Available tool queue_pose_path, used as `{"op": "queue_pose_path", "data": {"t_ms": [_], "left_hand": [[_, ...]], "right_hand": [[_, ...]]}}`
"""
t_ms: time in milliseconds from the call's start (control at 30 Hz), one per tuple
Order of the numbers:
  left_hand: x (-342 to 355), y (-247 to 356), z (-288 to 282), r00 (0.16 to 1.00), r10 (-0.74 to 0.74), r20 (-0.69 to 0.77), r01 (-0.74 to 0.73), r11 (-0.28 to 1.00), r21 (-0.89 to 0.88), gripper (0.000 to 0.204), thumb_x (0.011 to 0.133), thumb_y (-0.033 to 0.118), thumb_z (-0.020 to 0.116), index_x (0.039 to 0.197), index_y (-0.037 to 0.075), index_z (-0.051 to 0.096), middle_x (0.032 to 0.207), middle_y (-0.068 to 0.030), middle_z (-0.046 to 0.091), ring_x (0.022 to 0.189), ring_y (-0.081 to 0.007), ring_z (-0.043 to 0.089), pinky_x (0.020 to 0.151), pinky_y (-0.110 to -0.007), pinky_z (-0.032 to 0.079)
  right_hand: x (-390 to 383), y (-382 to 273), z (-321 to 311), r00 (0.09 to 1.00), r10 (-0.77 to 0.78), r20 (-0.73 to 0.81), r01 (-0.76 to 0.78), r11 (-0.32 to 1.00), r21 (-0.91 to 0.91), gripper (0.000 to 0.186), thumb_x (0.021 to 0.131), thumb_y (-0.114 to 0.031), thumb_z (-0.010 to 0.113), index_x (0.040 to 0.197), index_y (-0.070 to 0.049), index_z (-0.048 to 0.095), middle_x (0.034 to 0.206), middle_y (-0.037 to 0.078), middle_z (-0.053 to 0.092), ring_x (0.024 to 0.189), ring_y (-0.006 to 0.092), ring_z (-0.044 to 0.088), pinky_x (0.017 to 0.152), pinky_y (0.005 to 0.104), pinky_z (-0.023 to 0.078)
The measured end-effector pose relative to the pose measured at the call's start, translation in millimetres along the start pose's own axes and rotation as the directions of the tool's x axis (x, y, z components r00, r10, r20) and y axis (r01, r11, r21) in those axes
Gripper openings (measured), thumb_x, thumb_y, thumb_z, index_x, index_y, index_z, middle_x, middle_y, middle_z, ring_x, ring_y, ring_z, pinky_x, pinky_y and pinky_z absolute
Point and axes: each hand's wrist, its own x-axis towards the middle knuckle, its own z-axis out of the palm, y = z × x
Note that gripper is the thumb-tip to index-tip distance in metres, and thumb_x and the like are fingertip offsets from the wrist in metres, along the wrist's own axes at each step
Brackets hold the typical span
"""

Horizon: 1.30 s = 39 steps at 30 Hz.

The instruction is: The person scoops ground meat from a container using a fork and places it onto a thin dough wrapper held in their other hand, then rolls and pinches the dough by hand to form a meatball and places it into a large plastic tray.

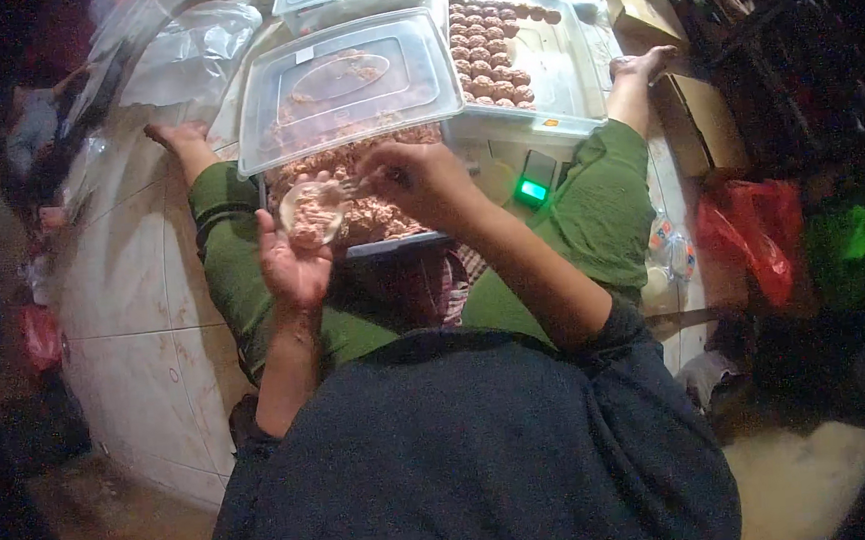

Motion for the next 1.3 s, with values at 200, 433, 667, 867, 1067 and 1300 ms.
{"op": "queue_pose_path", "data": {"t_ms": [200, 433, 667, 867, 1067, 1300], "left_hand": [[-4.6, -19.7, 25.5, 0.995, 0.073, 0.074, -0.099, 0.895, 0.435, 0.045, 0.093, 0.023, 0.048, 0.13, 0.0, 0.036, 0.126, -0.0173, 0.048, 0.115, -0.0263, 0.049, 0.1, -0.039, 0.04], [1.0, -9.1, 3.5, 0.995, 0.066, -0.073, -0.036, 0.933, 0.359, 0.051, 0.093, 0.033, 0.047, 0.13, -0.001, 0.035, 0.126, -0.0187, 0.048, 0.116, -0.0276, 0.049, 0.098, -0.038, 0.042], [-3.7, -6.0, 10.6, 0.988, -0.141, 0.068, 0.128, 0.977, 0.169, 0.082, 0.081, 0.059, 0.052, 0.128, -0.006, 0.036, 0.125, -0.0221, 0.048, 0.116, -0.0289, 0.049, 0.098, -0.04, 0.042], [2.0, 20.0, -14.9, 0.995, 0.088, -0.046, -0.067, 0.938, 0.341, 0.057, 0.088, 0.034, 0.056, 0.127, -0.003, 0.039, 0.126, -0.0205, 0.048, 0.117, -0.0288, 0.048, 0.098, -0.037, 0.043], [5.4, 28.0, -24.8, 0.988, 0.106, -0.112, -0.051, 0.908, 0.416, 0.057, 0.089, 0.031, 0.054, 0.129, -0.005, 0.036, 0.132, -0.0206, 0.043, 0.124, -0.03, 0.042, 0.102, -0.039, 0.039], [5.4, 28.6, -20.3, 0.987, -0.158, 0.031, 0.159, 0.987, -0.004, 0.047, 0.073, -0.001, 0.049, 0.119, -0.01, 0.043, 0.125, -0.0208, 0.049, 0.114, -0.031, 0.05, 0.1, -0.041, 0.04]], "right_hand": [[-14.6, -14.6, 19.5, 0.985, -0.172, 0.035, 0.174, 0.938, -0.299, 0.015, 0.078, -0.017, 0.067, 0.088, -0.006, 0.064, 0.079, 0.012, 0.063, 0.073, 0.0275, 0.063, 0.063, 0.0362, 0.051], [-12.8, -19.7, -5.3, 0.994, -0.051, 0.099, 0.087, 0.91, -0.405, 0.013, 0.078, -0.018, 0.067, 0.083, -0.006, 0.067, 0.081, 0.012, 0.063, 0.075, 0.0289, 0.063, 0.065, 0.0354, 0.051], [-7.1, -3.4, 18.3, 0.985, -0.133, 0.11, 0.16, 0.943, -0.291, 0.013, 0.077, -0.02, 0.066, 0.082, -0.008, 0.067, 0.083, 0.01, 0.064, 0.079, 0.0276, 0.062, 0.069, 0.0365, 0.05], [11.6, -1.3, -26.6, 0.987, 0.044, 0.152, 0.045, 0.843, -0.536, 0.013, 0.077, -0.023, 0.064, 0.079, -0.011, 0.067, 0.074, 0.008, 0.065, 0.068, 0.0266, 0.064, 0.063, 0.0368, 0.05], [-4.2, 50.9, -37.0, 0.867, 0.408, 0.286, 0.06, 0.485, -0.873, 0.013, 0.072, -0.015, 0.056, 0.07, -0.007, 0.066, 0.073, 0.015, 0.064, 0.07, 0.0306, 0.064, 0.061, 0.0389, 0.05], [-36.0, 44.9, -19.7, 0.877, 0.427, 0.218, -0.075, 0.571, -0.817, 0.014, 0.072, -0.017, 0.057, 0.071, -0.007, 0.066, 0.073, 0.016, 0.064, 0.073, 0.0318, 0.064, 0.062, 0.0404, 0.05]]}}
